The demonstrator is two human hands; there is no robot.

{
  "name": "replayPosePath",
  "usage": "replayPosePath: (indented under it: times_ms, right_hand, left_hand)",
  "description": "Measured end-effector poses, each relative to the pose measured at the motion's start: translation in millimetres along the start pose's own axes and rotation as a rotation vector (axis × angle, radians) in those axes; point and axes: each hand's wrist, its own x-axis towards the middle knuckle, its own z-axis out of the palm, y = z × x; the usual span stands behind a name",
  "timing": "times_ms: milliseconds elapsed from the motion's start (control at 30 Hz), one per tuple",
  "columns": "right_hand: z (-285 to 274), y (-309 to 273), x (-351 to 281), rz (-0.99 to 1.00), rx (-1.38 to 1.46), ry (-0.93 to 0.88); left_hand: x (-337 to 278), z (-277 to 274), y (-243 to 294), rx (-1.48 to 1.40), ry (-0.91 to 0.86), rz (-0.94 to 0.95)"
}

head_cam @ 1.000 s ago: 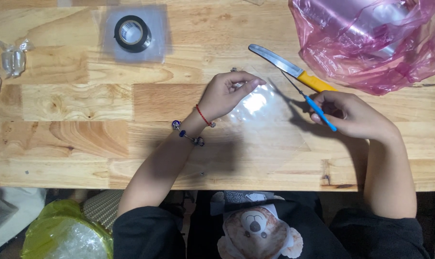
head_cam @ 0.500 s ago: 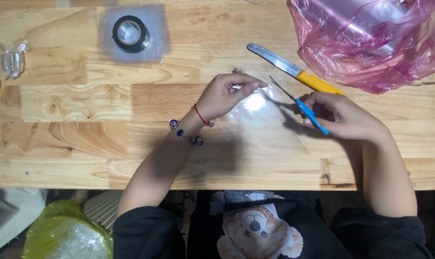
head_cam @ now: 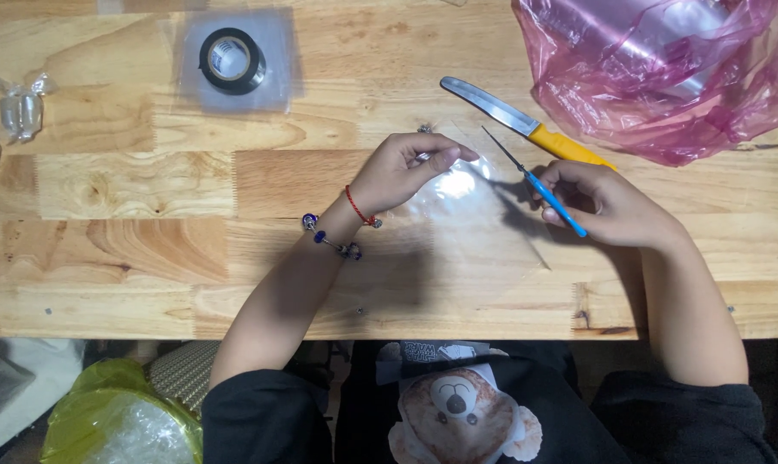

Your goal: Cutting clear plastic sheets into smaller pieces using a utility knife and scissors on a wooden table.

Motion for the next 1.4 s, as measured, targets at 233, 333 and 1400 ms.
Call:
replayPosePath:
  times_ms: [233,333,1400]
  right_hand:
    - [-4,-3,0,0.025,0.006,0.023]
    - [-6,-13,-2,-0.003,-0.034,0.107]
    - [-15,-9,-10,0.08,-0.248,-0.033]
  left_hand:
    - [1,-1,-5,-0.04,-0.021,0.045]
    - [5,5,2,-0.034,0.014,0.042]
    - [-1,6,9,0.026,0.081,-0.147]
